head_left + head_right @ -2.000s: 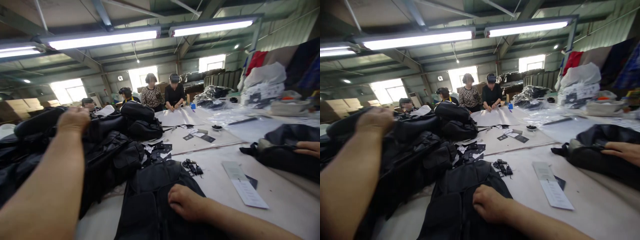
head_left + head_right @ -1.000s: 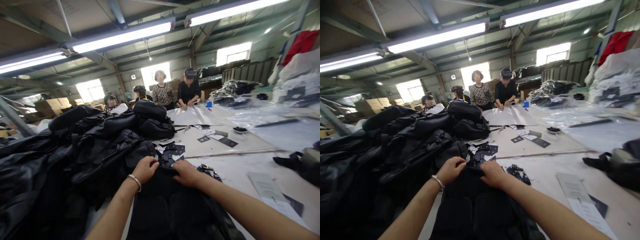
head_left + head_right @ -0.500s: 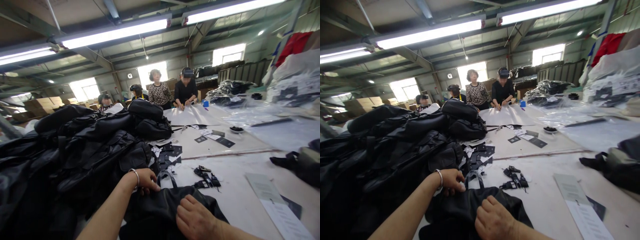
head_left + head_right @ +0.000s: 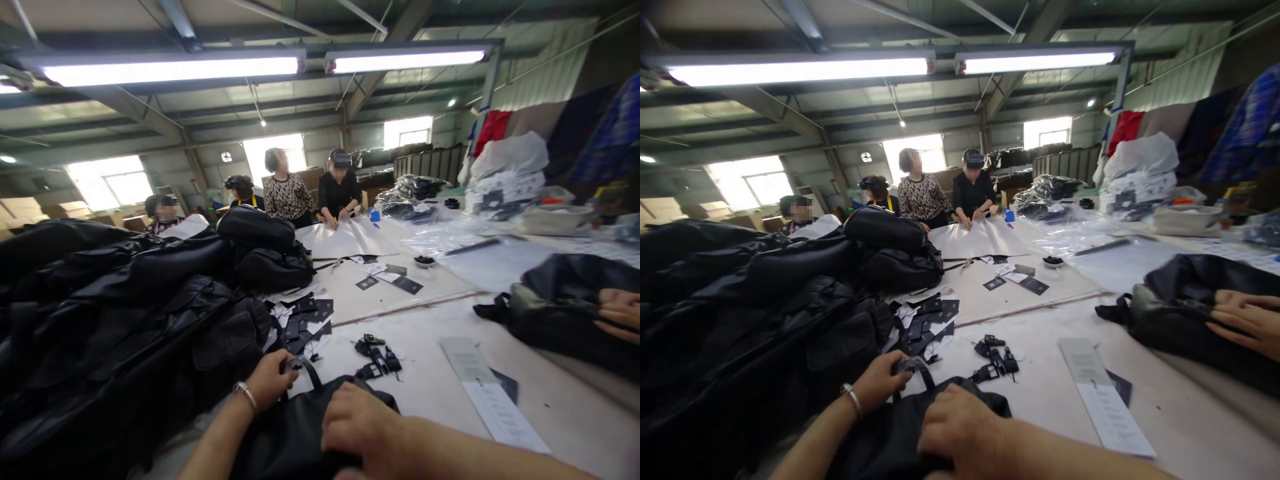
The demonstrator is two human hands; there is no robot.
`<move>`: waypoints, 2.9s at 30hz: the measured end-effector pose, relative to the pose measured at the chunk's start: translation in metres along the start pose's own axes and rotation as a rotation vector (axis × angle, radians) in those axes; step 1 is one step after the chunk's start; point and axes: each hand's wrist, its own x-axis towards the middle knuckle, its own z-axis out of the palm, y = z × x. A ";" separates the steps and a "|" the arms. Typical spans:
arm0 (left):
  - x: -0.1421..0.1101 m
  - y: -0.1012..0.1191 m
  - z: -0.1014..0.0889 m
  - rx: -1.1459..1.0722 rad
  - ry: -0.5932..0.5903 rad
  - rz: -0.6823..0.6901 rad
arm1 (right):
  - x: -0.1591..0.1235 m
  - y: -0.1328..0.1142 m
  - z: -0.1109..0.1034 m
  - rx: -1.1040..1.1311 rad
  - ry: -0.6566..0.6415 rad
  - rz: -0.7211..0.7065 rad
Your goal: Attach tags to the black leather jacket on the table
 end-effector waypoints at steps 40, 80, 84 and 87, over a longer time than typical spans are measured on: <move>-0.044 0.009 0.011 -0.195 0.096 0.034 | 0.061 0.186 0.050 0.170 -0.140 1.178; -0.048 0.004 0.019 -0.171 0.163 0.044 | 0.069 0.185 -0.017 0.706 0.369 0.835; -0.047 0.002 0.021 -0.163 0.190 0.056 | 0.072 0.183 -0.016 0.515 0.205 0.838; -0.045 -0.004 0.026 -0.161 0.253 0.076 | 0.075 0.167 -0.002 0.321 0.015 0.769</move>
